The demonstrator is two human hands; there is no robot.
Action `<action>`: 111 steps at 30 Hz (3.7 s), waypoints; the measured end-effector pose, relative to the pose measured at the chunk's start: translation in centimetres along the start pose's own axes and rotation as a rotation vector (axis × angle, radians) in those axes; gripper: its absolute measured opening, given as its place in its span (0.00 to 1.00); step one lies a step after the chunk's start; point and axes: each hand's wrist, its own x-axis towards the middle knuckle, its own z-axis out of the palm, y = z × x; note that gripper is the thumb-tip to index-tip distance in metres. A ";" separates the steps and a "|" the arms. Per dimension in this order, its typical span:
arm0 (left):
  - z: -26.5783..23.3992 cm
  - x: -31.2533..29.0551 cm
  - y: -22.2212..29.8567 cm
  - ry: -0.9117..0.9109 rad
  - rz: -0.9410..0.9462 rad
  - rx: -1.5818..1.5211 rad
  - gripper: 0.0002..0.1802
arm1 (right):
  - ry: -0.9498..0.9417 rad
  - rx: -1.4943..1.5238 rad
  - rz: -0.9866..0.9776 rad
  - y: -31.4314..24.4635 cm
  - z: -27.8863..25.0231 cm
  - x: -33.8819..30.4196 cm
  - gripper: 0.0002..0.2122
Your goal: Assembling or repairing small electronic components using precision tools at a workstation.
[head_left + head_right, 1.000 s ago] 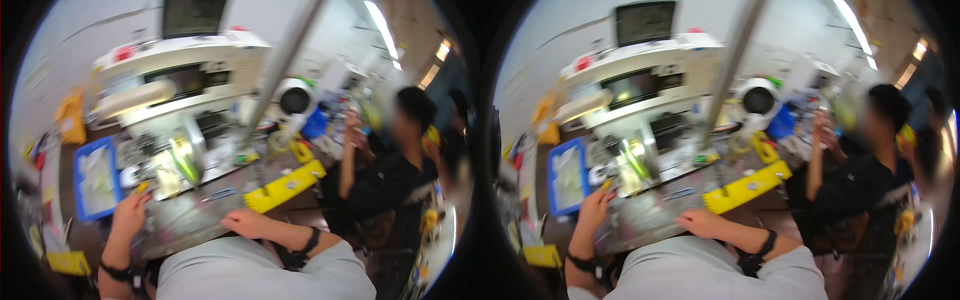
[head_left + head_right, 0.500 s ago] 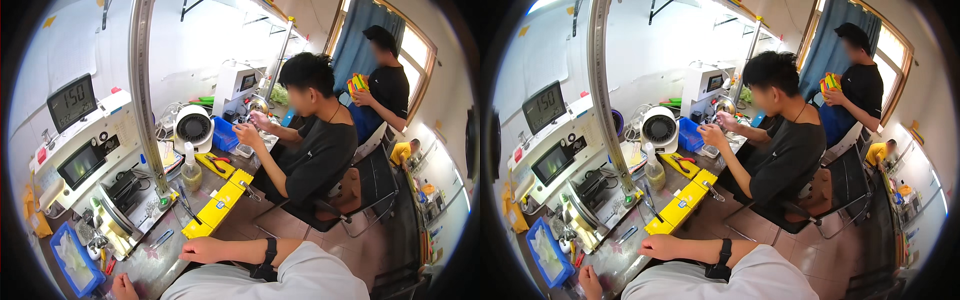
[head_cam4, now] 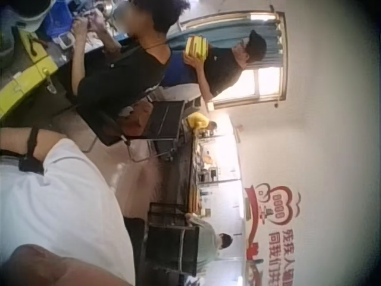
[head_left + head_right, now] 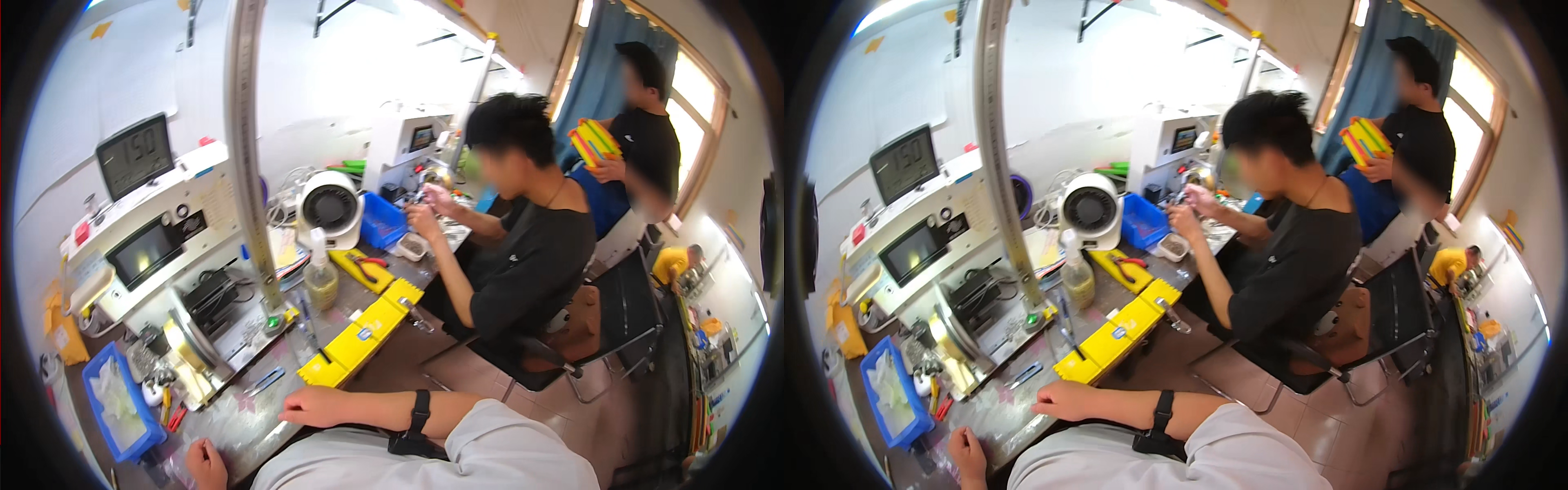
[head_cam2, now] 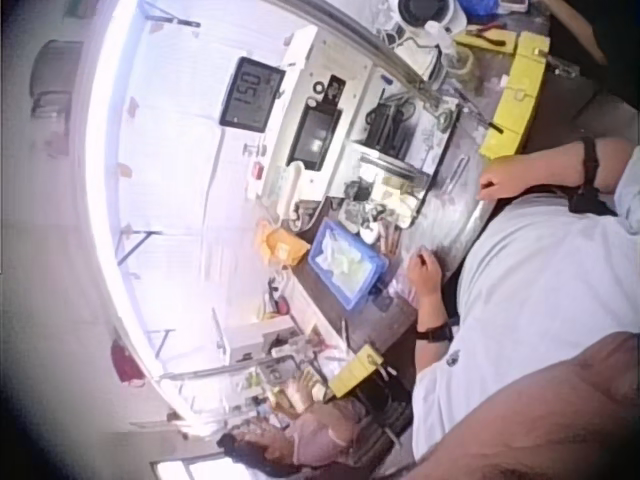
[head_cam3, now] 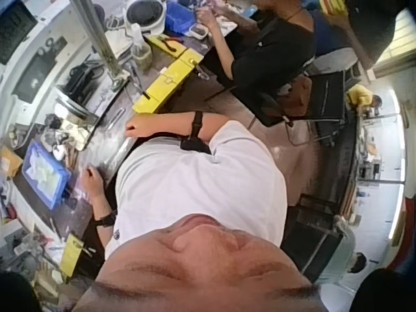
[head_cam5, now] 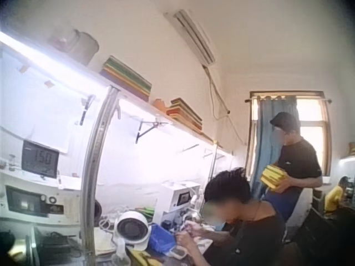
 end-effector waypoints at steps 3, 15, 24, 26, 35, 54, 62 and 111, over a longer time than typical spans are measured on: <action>1.6 -0.4 -0.6 0.174 0.092 -0.081 0.06 | 0.000 -0.120 -0.023 1.2 0.6 0.2 0.17; 0.8 0.7 0.8 0.154 0.019 -0.158 0.05 | -0.071 -0.210 0.056 -0.1 -0.1 0.0 0.16; 0.2 0.9 0.6 -0.042 0.023 -0.192 0.05 | 0.149 -0.138 0.007 -1.9 1.6 -1.3 0.09; 0.4 0.9 0.3 -0.053 -0.018 -0.232 0.06 | 0.143 -0.158 0.034 -2.6 0.7 -0.6 0.09; -1.1 1.7 0.9 -0.194 -0.117 -0.291 0.06 | 0.243 -0.585 -0.215 -1.0 -1.0 5.0 0.06; -7.5 10.8 -1.1 0.098 -0.431 -0.794 0.07 | 0.177 -0.452 -0.250 0.3 0.5 7.1 0.08; -2.4 9.8 -2.2 0.288 -0.442 -1.184 0.06 | 0.050 -0.160 -0.084 -0.9 -0.4 4.5 0.10; -1.4 11.1 -0.1 0.276 -0.496 -1.045 0.09 | 0.998 0.451 0.202 11.0 -10.0 1.3 0.04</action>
